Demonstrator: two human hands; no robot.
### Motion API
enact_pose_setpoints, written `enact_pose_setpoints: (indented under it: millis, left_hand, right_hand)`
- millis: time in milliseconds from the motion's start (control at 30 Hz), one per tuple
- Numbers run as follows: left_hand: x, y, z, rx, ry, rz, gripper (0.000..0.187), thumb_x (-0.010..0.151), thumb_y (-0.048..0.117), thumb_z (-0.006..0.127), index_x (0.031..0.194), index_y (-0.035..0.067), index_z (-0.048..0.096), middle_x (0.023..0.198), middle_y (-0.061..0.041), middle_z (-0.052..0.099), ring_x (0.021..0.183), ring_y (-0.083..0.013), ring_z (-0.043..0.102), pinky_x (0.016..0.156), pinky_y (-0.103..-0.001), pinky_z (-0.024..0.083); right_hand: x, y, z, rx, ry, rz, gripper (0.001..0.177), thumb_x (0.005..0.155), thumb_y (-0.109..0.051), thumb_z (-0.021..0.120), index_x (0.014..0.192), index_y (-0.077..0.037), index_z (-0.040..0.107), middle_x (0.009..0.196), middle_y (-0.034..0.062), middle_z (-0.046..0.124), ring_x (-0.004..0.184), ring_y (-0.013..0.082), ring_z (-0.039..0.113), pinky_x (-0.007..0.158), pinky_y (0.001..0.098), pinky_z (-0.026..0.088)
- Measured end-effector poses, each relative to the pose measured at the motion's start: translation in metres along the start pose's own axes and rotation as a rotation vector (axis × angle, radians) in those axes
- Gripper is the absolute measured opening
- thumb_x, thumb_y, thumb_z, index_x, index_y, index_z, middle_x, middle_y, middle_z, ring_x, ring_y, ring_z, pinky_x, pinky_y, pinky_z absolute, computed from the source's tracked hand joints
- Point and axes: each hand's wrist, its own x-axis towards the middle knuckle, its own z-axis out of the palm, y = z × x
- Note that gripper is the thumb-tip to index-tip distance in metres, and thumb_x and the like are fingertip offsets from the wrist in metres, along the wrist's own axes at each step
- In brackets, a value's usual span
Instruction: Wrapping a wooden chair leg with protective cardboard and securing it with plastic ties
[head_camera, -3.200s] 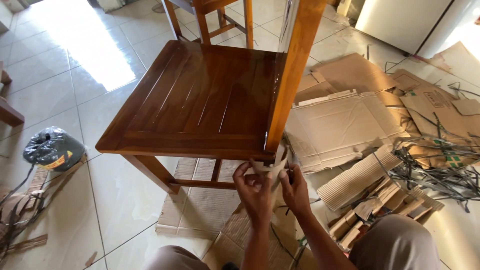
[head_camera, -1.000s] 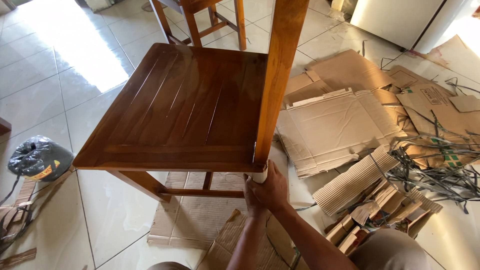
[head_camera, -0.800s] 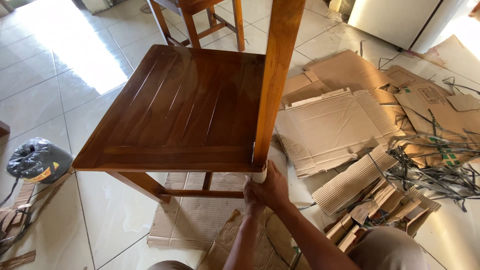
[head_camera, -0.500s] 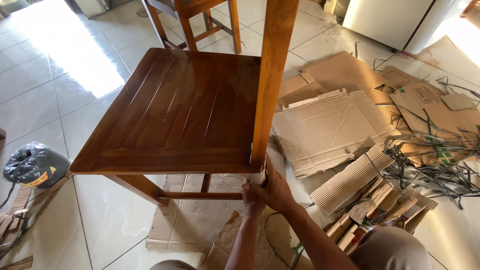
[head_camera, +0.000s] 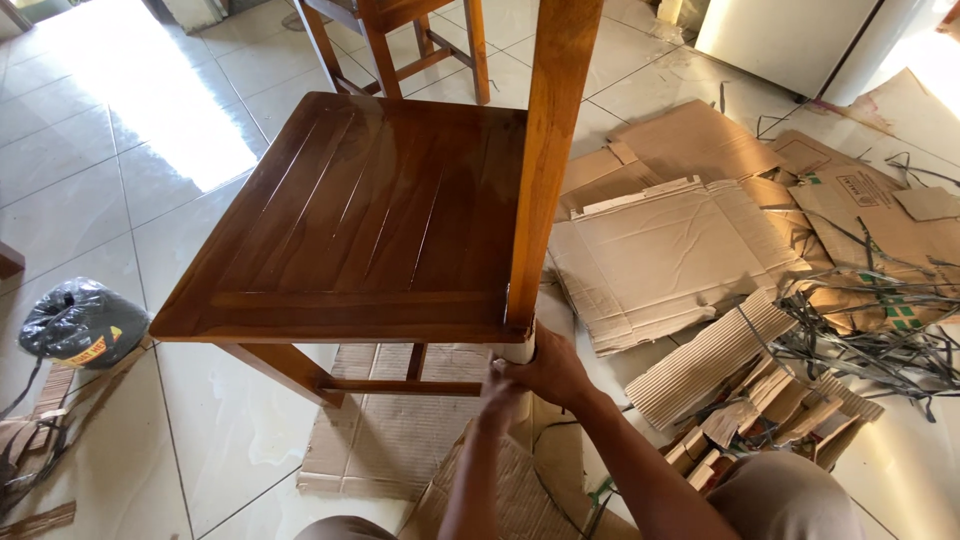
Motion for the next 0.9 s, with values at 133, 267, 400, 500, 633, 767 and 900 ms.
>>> enact_pose_setpoints:
  millis: [133,267,400,500,633,767,900]
  left_hand:
    - [-0.065,0.108,0.026,-0.418,-0.251,0.253,0.024,0.092,-0.016,0.048,0.095,0.005,0.059,0.085,-0.002,0.057,0.076,-0.0152,0.050,0.072,-0.033,0.037]
    - [-0.045,0.107,0.029,-0.711,-0.203,0.076,0.006,0.096,0.004,0.043,0.097,0.001,0.048,0.098,-0.008,0.043,0.081,-0.0173,0.044,0.075,-0.027,0.035]
    - [-0.038,0.119,0.039,-0.401,0.162,-0.112,0.023,0.094,0.018,0.057,0.083,0.000,0.066,0.073,-0.014,0.058,0.067,-0.0267,0.054,0.062,-0.036,0.045]
    - [0.028,0.048,-0.005,-0.482,0.178,0.013,0.012,0.089,0.008,0.059,0.093,0.004,0.070,0.079,-0.012,0.067,0.065,-0.0246,0.059,0.059,-0.033,0.044]
    - [-0.032,0.095,0.034,-0.518,0.289,0.116,0.013,0.092,0.005,0.064,0.092,0.010,0.052,0.068,-0.006,0.054,0.058,-0.0193,0.052,0.056,-0.032,0.041]
    - [-0.051,0.050,0.035,-0.160,0.631,0.493,0.022,0.093,0.019,0.073,0.113,0.013,0.078,0.113,-0.006,0.073,0.105,-0.0207,0.067,0.096,-0.039,0.045]
    - [-0.084,0.060,0.050,-0.271,0.655,0.562,0.015,0.089,0.006,0.067,0.100,-0.003,0.071,0.098,-0.016,0.076,0.087,-0.0231,0.069,0.081,-0.033,0.056]
  right_hand:
    - [0.004,0.007,0.005,0.006,0.037,-0.003,0.049,0.073,-0.031,0.086,0.112,-0.012,0.064,0.111,0.0183,0.077,0.112,0.0440,0.070,0.089,0.0579,0.057]
    - [0.003,0.006,0.004,-0.029,0.031,0.016,0.051,0.071,-0.031,0.086,0.113,-0.014,0.063,0.111,0.0155,0.077,0.112,0.0418,0.071,0.090,0.0559,0.057]
    - [-0.003,-0.008,-0.001,-0.019,0.005,0.040,0.055,0.071,-0.033,0.086,0.116,-0.013,0.061,0.115,0.0179,0.076,0.115,0.0437,0.069,0.093,0.0575,0.057]
    - [0.003,0.006,0.007,-0.016,0.035,0.028,0.053,0.074,-0.030,0.085,0.118,-0.014,0.060,0.117,0.0190,0.074,0.116,0.0450,0.067,0.091,0.0586,0.056]
    - [-0.001,-0.001,0.009,0.010,0.027,0.057,0.058,0.075,-0.034,0.083,0.124,-0.017,0.058,0.119,0.0184,0.074,0.119,0.0455,0.066,0.094,0.0582,0.055]
    - [-0.009,0.000,0.023,0.014,0.100,0.094,0.066,0.076,-0.031,0.077,0.133,-0.015,0.048,0.120,0.0271,0.069,0.119,0.0525,0.063,0.097,0.0672,0.051]
    - [0.001,0.036,0.044,0.053,0.260,-0.045,0.071,0.073,-0.027,0.080,0.135,-0.018,0.048,0.107,0.0129,0.077,0.092,0.0355,0.076,0.073,0.0461,0.057]
